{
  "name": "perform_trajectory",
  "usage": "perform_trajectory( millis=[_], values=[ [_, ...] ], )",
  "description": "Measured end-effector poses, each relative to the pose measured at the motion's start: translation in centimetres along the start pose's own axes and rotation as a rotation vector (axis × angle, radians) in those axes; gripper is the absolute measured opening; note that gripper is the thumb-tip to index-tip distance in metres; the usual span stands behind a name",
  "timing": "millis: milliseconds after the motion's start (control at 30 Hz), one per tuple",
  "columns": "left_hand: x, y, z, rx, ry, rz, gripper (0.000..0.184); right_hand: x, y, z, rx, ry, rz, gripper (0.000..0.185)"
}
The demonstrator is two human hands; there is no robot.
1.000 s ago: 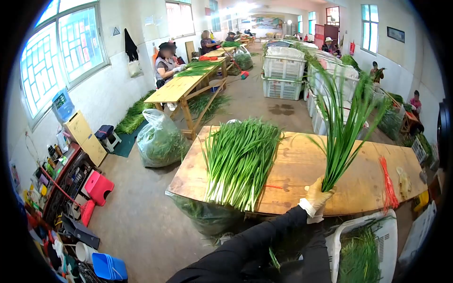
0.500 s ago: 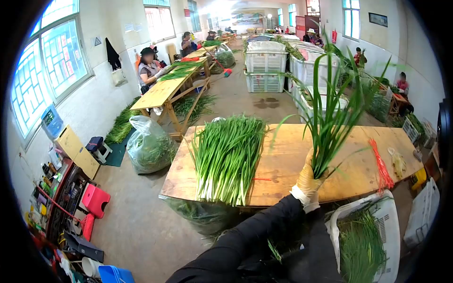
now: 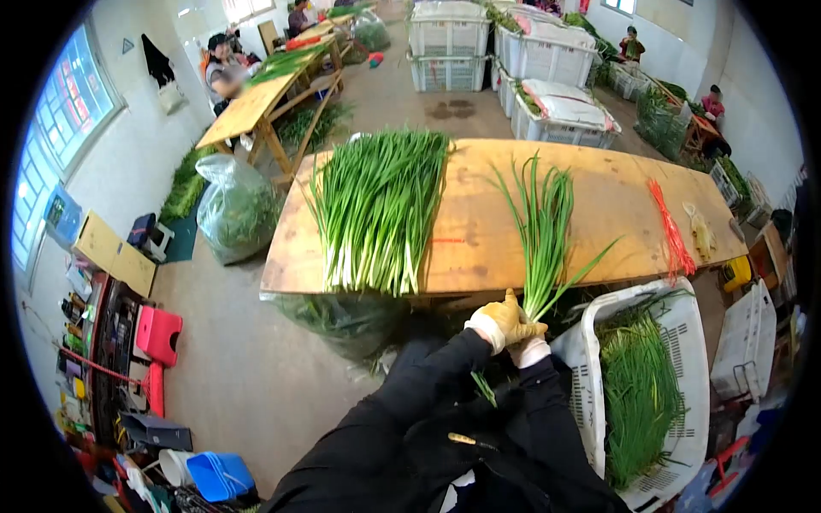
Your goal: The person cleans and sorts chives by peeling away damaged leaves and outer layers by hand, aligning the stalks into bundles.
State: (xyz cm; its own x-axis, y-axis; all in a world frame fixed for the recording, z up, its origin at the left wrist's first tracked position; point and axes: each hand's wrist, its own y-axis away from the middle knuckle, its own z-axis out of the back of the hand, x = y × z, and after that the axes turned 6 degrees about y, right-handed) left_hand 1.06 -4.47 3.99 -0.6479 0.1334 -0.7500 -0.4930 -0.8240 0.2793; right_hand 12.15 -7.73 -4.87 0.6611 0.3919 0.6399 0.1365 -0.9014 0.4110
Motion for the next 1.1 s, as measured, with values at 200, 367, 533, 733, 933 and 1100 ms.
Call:
perform_trajectory(
  millis=[200,367,533,733,933,1100],
  values=[
    [3.3,-1.1,-3.5,-0.115,-0.017,0.054,0.042,-7.6,-1.9,3.7,0.220,0.157,0.259,0.039],
    [5.3,-1.3,-2.2,-0.137,0.370,0.153,0.031,-3.8,4.1,2.2,0.398,0.906,-0.106,0.049],
    [4.0,0.4,-3.2,-0.098,0.175,-0.038,0.034,0.3,2.8,-0.3,0.152,0.208,0.250,0.069],
    [3.0,3.3,-1.9,-0.196,0.026,-0.127,0.025,6.3,-0.1,-6.5,-0.233,0.132,0.441,0.031],
    [5.1,7.4,6.5,-0.495,0.223,-0.235,0.051,9.3,-4.2,-20.4,0.110,0.218,0.403,0.026],
    [10.3,14.0,11.0,-0.479,0.322,-0.249,0.052,8.2,-13.4,-26.3,0.525,0.143,0.017,0.045]
  ],
)
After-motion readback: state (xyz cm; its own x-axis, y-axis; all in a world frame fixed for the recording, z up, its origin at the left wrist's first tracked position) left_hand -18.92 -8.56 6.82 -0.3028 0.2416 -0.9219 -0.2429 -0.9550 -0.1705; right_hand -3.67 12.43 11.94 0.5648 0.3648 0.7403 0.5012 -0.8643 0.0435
